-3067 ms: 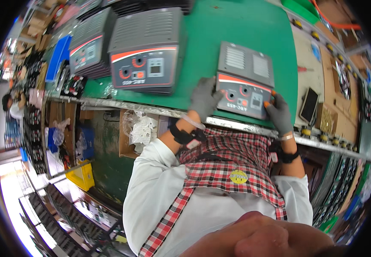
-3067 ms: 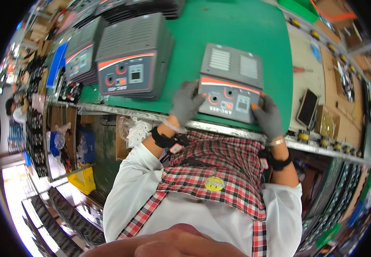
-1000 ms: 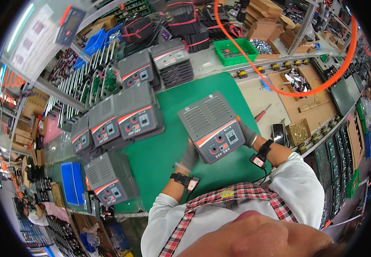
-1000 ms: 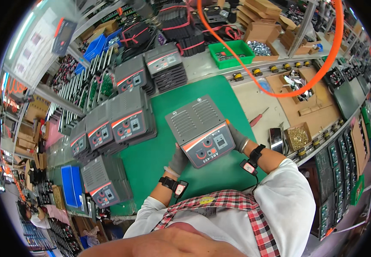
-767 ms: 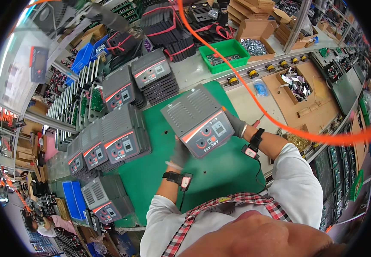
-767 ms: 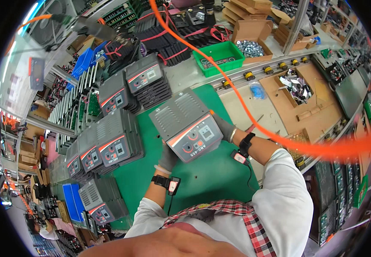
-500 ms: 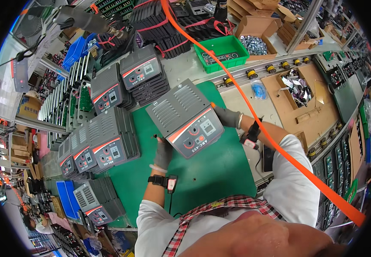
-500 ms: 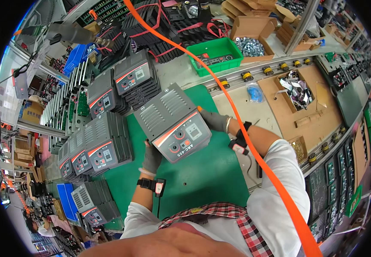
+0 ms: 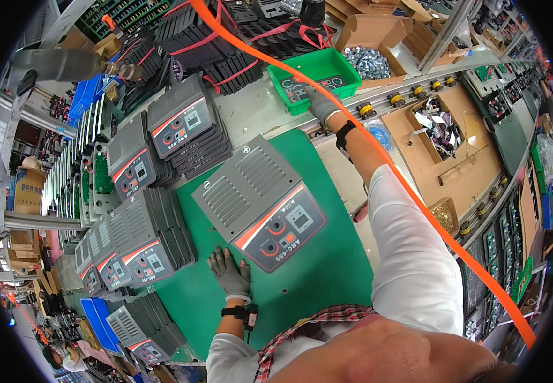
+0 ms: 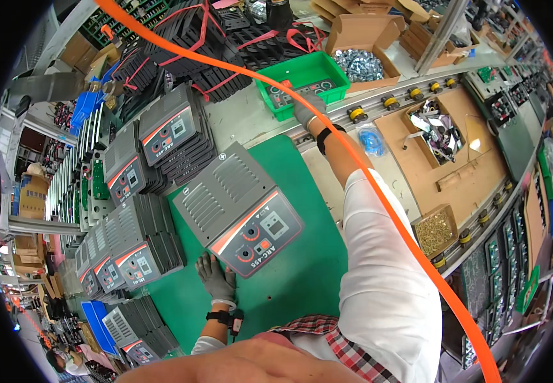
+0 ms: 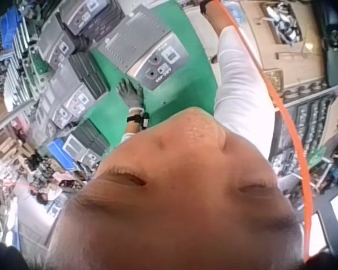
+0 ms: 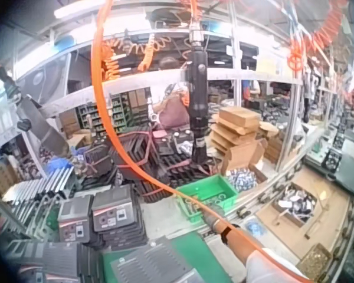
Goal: The person is assembling electronic components, specifically focusing on the front panels and internal circuit boards of ARC-455 units.
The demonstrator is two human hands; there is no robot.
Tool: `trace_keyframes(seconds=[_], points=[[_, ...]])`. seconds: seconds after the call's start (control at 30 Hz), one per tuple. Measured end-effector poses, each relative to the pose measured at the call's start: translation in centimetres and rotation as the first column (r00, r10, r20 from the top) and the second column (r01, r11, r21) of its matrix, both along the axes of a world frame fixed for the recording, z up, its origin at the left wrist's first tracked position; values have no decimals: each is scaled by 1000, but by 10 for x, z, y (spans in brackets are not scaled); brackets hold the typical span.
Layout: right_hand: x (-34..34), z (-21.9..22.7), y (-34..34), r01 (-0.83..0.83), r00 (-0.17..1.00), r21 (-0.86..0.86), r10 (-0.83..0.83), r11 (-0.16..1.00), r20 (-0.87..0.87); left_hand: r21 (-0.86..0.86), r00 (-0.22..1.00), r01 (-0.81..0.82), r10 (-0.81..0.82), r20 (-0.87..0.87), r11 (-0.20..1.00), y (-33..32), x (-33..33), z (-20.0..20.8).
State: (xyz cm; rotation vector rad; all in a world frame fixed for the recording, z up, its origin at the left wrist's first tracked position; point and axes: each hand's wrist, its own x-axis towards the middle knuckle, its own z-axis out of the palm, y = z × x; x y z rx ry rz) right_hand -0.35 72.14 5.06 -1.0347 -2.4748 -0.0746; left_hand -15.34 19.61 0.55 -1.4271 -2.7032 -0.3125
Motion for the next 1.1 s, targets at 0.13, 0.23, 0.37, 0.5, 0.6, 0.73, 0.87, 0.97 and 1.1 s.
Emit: trace_keyframes(seconds=[0.13,0.23,0.37,0.5,0.6,0.73,0.87,0.97,1.1], points=[[57,0,64,96,993,-56,-92,994,73,11,999,39,-39,11,999,8,1,0],[52,-13,60,141,984,-120,-125,983,126,13,999,40,-39,-15,999,4,-1,-2],[35,-23,43,196,967,-193,-157,961,198,49,999,52,-53,7,997,6,-1,-2],[1,-21,17,220,952,-239,-155,946,264,38,1000,21,-22,14,999,2,0,0],[28,2,23,348,906,-269,-249,898,341,40,999,20,-21,27,999,2,0,-4],[52,1,24,383,860,-33,-344,923,378,89,992,-12,1,124,996,5,-5,-9],[61,-4,-7,290,936,64,-297,955,189,347,671,-195,-133,729,917,25,2,2],[69,-24,-82,-224,954,-679,14,699,-301,384,-131,-580,-548,826,719,52,20,25],[58,-16,-206,-443,897,-854,-127,-273,-425,359,-171,-521,-507,845,774,65,32,28]])
